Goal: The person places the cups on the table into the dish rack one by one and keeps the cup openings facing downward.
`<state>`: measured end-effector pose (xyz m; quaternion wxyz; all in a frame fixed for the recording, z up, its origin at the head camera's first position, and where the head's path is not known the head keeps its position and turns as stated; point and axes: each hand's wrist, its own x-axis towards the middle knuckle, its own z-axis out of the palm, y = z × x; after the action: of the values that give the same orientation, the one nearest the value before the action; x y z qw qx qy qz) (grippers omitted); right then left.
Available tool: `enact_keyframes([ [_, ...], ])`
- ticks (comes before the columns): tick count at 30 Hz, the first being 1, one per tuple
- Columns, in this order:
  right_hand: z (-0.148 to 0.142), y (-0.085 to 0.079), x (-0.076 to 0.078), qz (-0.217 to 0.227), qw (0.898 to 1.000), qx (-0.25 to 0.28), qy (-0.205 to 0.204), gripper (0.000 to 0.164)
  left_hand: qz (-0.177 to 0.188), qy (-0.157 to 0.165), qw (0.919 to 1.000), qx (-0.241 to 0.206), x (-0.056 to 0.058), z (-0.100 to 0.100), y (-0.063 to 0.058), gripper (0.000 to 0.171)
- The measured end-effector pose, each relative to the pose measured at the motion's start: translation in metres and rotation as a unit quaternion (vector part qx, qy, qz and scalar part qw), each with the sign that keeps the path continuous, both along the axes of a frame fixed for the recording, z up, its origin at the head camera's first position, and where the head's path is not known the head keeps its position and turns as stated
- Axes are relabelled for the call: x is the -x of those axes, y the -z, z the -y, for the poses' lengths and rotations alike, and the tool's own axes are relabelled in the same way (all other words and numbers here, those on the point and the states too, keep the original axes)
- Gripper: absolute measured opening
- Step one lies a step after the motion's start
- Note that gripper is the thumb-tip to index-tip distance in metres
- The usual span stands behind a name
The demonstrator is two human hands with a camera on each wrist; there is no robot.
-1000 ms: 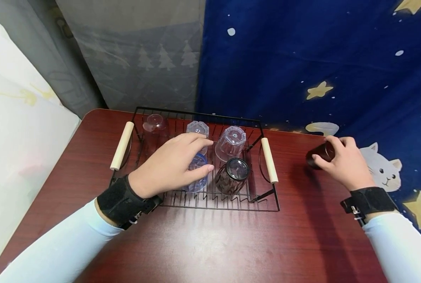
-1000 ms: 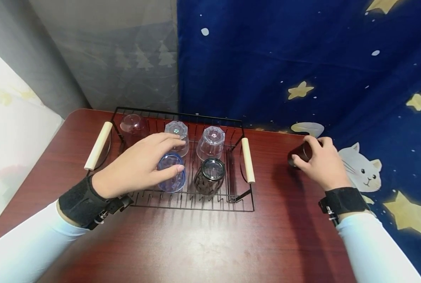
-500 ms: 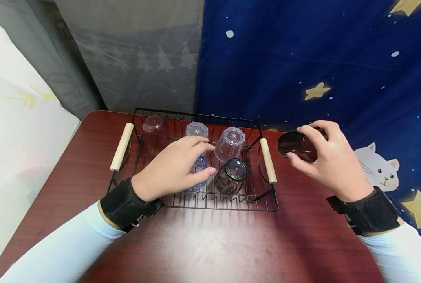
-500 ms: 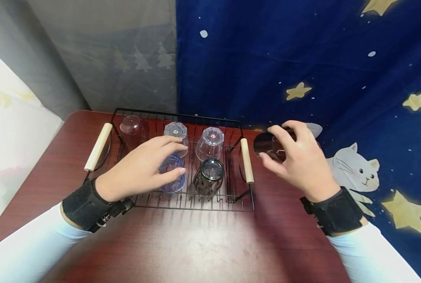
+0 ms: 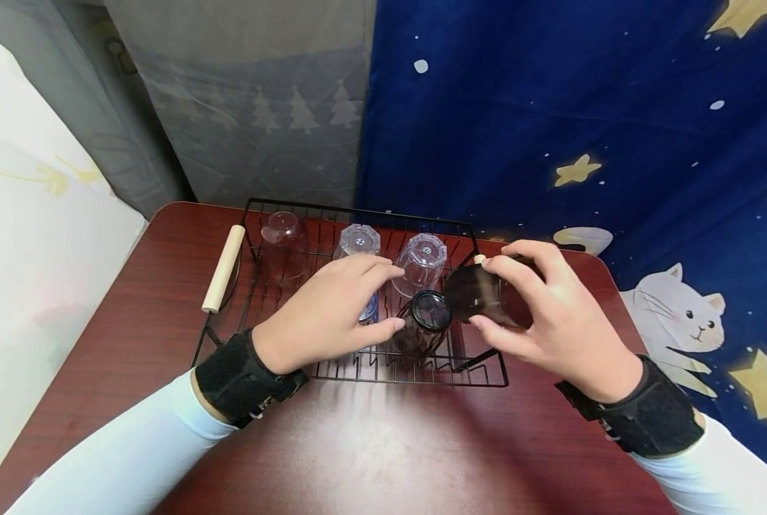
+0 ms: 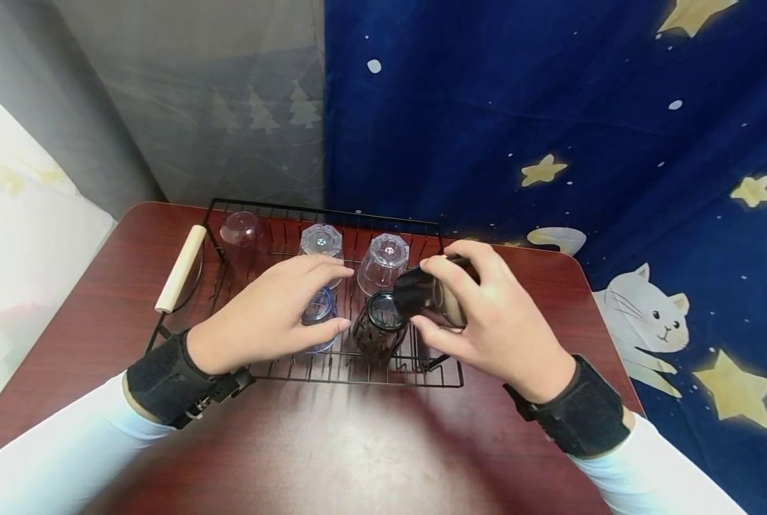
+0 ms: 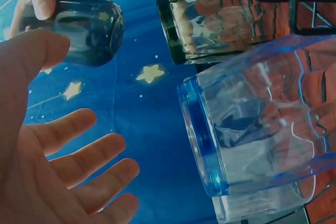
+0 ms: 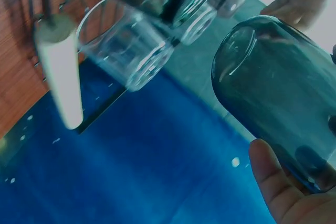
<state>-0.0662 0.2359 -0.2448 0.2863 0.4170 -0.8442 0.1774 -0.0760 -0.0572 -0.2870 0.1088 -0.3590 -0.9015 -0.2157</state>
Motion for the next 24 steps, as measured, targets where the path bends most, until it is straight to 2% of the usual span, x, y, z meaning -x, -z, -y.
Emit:
enact_keyframes([
  [8,0.025,0.001,-0.01,0.016,0.998,0.001,-0.058,0.057,-0.012,0.028,0.9995,-0.012,-0.002,-0.005,0.003,0.072],
  [16,0.044,0.006,-0.016,0.058,0.992,0.038,-0.103,0.059,0.007,0.056,0.9968,-0.057,-0.006,-0.009,0.004,0.081],
  [19,0.047,0.01,-0.016,0.06,0.989,0.055,-0.121,0.06,0.023,0.065,0.9952,-0.07,-0.009,-0.008,0.003,0.083],
  [24,0.045,0.015,-0.015,0.057,0.984,0.069,-0.151,0.059,0.041,0.102,0.9889,-0.1,-0.008,0.001,-0.002,0.078],
])
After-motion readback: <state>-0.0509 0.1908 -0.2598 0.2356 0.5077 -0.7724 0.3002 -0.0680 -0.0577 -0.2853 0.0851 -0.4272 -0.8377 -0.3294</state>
